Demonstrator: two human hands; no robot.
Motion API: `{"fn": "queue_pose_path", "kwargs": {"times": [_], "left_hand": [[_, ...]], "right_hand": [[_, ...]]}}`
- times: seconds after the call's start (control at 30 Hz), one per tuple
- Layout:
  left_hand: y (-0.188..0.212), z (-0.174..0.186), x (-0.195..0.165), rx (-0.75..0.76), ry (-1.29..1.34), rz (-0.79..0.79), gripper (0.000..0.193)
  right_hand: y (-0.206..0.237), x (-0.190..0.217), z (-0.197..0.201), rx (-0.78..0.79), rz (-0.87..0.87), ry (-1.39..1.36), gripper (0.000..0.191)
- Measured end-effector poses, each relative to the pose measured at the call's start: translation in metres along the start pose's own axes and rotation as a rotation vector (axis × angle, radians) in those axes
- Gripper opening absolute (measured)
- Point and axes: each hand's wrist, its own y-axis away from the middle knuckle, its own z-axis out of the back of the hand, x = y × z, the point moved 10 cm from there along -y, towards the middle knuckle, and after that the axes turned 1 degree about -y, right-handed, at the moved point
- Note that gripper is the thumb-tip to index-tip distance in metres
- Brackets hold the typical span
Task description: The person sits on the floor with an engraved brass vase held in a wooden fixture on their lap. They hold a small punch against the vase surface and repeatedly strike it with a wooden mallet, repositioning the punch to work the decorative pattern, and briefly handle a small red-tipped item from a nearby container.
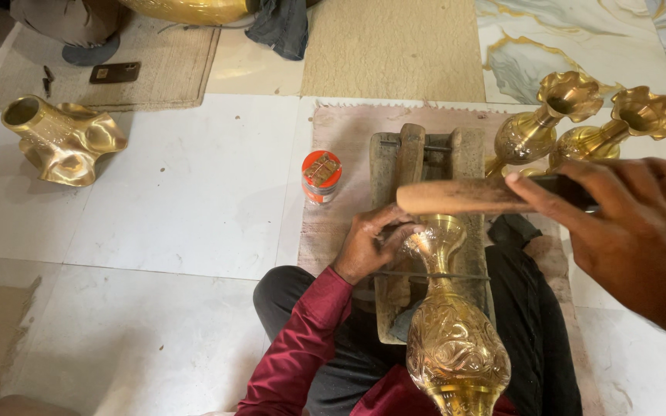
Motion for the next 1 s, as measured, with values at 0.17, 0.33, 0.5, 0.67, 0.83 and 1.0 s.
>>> {"fn": "queue_pose_path", "kwargs": {"times": [0.17,0.33,0.5,0.67,0.83,1.0], "left_hand": [[-0.002,-0.001,0.005,0.023,0.159,0.071,0.036],[-0.003,-0.002,-0.002,0.048,0.101,-0.013,0.028],[-0.003,-0.001,0.003,0.046,-0.012,-0.013,0.027],[-0.003,0.001,0.003,0.030,-0.027,-0.015,0.025],[-0.006,0.000,0.000,0.047,0.050,-0.049,0.028],[-0.001,-0.001,0.010,0.020,0.037,-0.006,0.025]], "right_hand": [[-0.001,-0.009,-0.001,-0.003,-0.106,-0.346,0.072],[0.006,-0.011,0.011,-0.207,-0.039,-0.530,0.068],[0.007,-0.002,0.000,-0.084,0.034,0.022,0.064],[0.007,-0.007,0.015,-0.157,-0.088,-0.365,0.066],[0.012,-0.013,0.022,-0.253,-0.133,-0.700,0.066],[0.017,0.005,-0.004,-0.014,0.015,0.196,0.066]]}}
